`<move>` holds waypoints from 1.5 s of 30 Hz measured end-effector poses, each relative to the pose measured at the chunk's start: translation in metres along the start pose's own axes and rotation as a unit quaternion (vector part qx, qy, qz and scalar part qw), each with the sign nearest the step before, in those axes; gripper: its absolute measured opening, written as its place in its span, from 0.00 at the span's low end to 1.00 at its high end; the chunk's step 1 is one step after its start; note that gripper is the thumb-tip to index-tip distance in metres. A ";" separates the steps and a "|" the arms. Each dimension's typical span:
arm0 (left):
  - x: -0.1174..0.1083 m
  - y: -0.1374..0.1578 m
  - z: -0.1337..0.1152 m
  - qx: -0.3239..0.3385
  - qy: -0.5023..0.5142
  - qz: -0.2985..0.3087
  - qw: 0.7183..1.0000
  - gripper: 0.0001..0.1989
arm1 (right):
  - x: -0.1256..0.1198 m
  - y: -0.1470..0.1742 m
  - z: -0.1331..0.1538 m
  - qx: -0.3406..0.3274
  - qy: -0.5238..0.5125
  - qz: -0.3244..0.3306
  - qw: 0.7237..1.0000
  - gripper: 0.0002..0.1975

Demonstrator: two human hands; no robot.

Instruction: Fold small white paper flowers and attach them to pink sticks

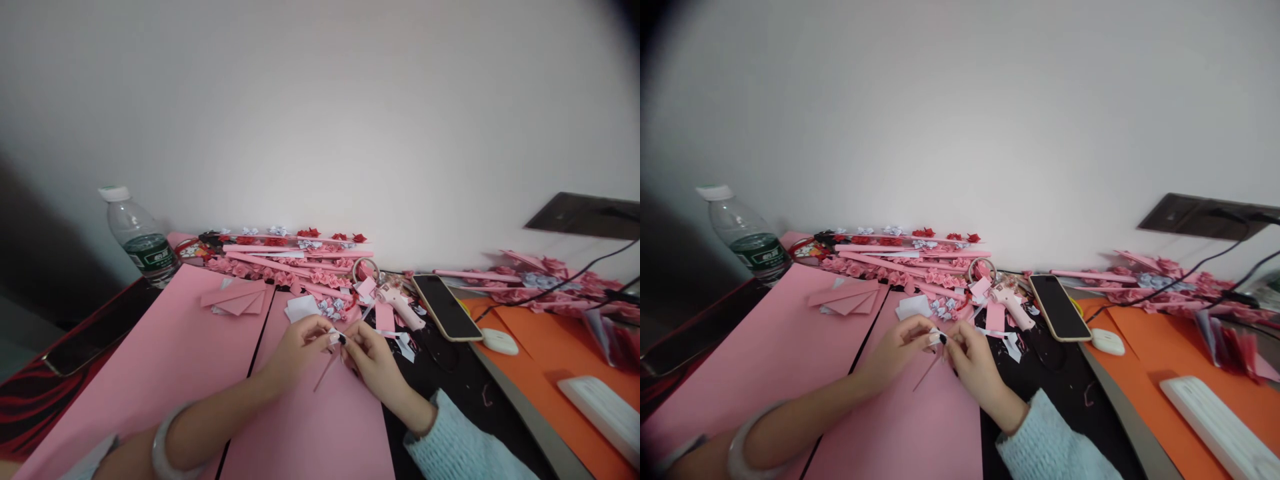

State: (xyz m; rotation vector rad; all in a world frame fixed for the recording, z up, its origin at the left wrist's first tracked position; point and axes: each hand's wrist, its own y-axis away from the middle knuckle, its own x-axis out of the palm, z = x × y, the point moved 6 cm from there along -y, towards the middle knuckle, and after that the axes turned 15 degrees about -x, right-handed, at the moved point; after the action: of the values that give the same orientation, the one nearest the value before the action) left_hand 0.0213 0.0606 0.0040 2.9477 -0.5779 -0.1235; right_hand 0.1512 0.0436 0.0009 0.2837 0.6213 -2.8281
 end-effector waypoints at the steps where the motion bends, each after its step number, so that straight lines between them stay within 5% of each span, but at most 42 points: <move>1: 0.001 -0.001 0.002 -0.009 0.003 0.006 1.000 0.06 | -0.001 0.000 -0.001 0.004 -0.004 -0.008 1.000 0.09; 14: 0.007 -0.004 0.011 -0.053 0.090 0.061 0.993 0.07 | -0.003 -0.004 0.005 -0.006 0.094 0.034 0.995 0.17; 31: 0.011 -0.007 0.019 -0.088 0.075 0.072 0.991 0.06 | -0.005 -0.004 0.007 -0.046 0.201 0.035 0.978 0.16; 45: -0.001 -0.009 0.015 -0.071 0.065 0.023 0.995 0.07 | -0.005 -0.005 0.009 -0.057 0.208 0.049 0.975 0.15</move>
State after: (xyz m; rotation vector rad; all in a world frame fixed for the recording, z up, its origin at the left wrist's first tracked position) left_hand 0.0226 0.0675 -0.0117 2.7783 -0.5921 0.0304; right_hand 0.1534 0.0448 0.0114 0.8724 0.8208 -2.6379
